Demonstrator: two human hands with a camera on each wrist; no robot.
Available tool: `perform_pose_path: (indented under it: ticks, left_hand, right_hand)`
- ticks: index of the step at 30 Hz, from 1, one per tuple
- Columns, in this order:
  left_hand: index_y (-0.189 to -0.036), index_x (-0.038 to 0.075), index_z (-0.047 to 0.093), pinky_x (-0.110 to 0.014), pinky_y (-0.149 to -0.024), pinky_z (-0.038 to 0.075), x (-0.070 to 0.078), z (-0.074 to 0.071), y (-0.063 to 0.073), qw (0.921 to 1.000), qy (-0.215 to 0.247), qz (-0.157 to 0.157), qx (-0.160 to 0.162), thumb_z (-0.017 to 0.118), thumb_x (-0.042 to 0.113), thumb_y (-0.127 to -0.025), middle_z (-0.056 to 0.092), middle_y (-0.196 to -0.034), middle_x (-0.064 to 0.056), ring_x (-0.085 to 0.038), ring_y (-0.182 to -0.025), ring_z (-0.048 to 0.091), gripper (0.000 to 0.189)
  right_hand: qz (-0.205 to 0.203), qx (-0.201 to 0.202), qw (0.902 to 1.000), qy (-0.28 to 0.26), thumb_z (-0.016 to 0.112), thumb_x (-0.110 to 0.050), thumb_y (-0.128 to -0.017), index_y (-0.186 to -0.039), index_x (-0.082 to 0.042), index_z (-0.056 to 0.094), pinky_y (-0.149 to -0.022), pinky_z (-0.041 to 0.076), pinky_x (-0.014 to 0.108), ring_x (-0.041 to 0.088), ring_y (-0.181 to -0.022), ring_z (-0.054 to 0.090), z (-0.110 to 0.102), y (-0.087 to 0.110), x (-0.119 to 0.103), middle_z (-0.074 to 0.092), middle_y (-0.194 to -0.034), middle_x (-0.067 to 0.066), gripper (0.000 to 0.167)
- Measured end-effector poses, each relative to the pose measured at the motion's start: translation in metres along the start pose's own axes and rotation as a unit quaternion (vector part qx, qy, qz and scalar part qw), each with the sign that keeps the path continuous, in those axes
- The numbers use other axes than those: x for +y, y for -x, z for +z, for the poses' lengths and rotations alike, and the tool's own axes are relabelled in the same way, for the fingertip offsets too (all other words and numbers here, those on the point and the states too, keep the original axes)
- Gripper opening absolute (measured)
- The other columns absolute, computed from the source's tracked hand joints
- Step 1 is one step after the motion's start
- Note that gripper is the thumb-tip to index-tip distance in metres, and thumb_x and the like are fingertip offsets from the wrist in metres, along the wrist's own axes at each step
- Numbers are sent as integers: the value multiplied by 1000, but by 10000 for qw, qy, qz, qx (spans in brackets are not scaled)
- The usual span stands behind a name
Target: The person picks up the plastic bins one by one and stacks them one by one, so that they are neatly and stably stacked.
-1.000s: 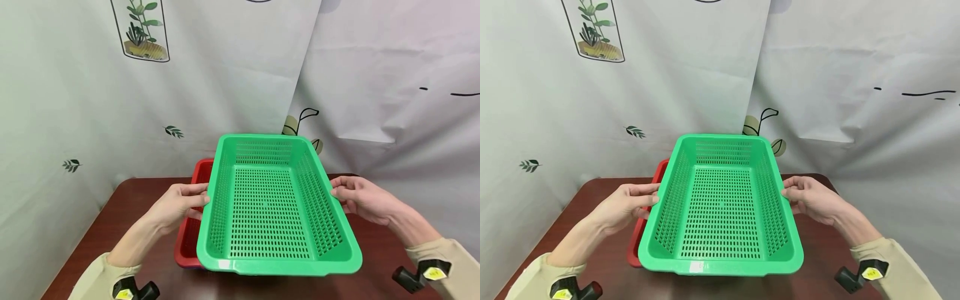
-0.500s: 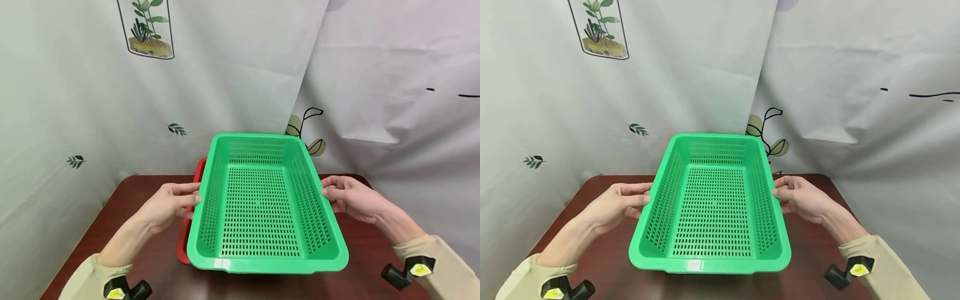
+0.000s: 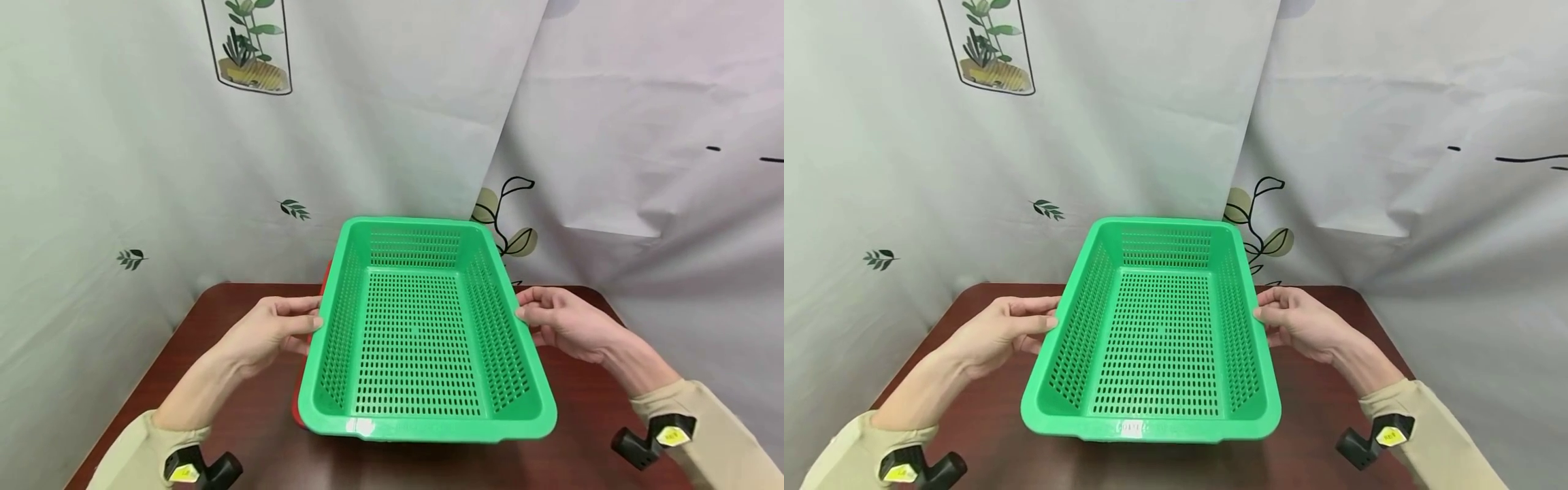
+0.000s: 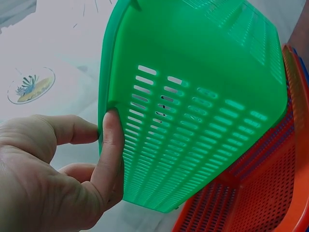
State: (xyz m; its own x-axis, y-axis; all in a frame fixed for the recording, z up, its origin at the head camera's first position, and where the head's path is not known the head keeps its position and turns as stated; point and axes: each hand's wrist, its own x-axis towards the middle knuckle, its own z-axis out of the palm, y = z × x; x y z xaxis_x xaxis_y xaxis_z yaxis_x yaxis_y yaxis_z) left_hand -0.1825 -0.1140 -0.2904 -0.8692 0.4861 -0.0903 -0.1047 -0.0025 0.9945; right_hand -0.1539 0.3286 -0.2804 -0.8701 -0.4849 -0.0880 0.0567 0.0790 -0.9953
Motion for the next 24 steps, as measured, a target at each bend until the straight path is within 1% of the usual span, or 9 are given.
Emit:
perform_pose_path:
  ticks: [4, 9, 13, 18, 24]
  left_hand:
    - [-139, -18, 45, -43, -78, 60, 0, -1, 0, 10000, 48, 51, -64, 63, -1, -93, 70, -115, -12, -19, -84, 72, 53]
    - [-139, -17, 47, -45, -81, 59, 2, -2, -2, 9999, -51, 79, -91, 63, 1, -93, 65, -126, -15, -21, -90, 72, 51]
    - [-138, -17, 48, -44, -81, 59, 3, -2, -2, 9999, -78, 77, -49, 63, 1, -93, 67, -123, -15, -21, -89, 72, 50]
    - [-138, -18, 47, -42, -80, 60, 3, -1, -1, 10000, 18, 48, -11, 64, 0, -93, 69, -118, -13, -19, -87, 72, 51]
    - [-139, -16, 47, -42, -81, 60, 4, 1, 0, 10000, 11, -35, 82, 64, 1, -93, 67, -123, -14, -18, -89, 72, 51]
  right_hand:
    - [20, -9, 10000, -69, 50, -1, -102, -117, 14, 40, -83, 58, 44, 27, -89, 70, 0, 0, -2, 62, -105, 17, 23]
    - [68, 1, 9999, -128, 49, -1, -102, -117, 13, 40, -84, 58, 43, 26, -88, 70, 1, -1, -5, 62, -104, 16, 22]
    - [107, 37, 9999, -120, 49, -1, -102, -116, 13, 40, -84, 58, 42, 26, -88, 70, 1, -1, -7, 62, -103, 16, 22]
    - [150, 57, 9998, -145, 50, -1, -102, -117, 13, 40, -84, 58, 42, 26, -89, 70, 3, -1, -9, 63, -104, 16, 23]
    - [211, 102, 9995, -196, 51, -1, -102, -116, 13, 41, -83, 59, 42, 25, -87, 70, 4, 1, -11, 65, -102, 15, 22]
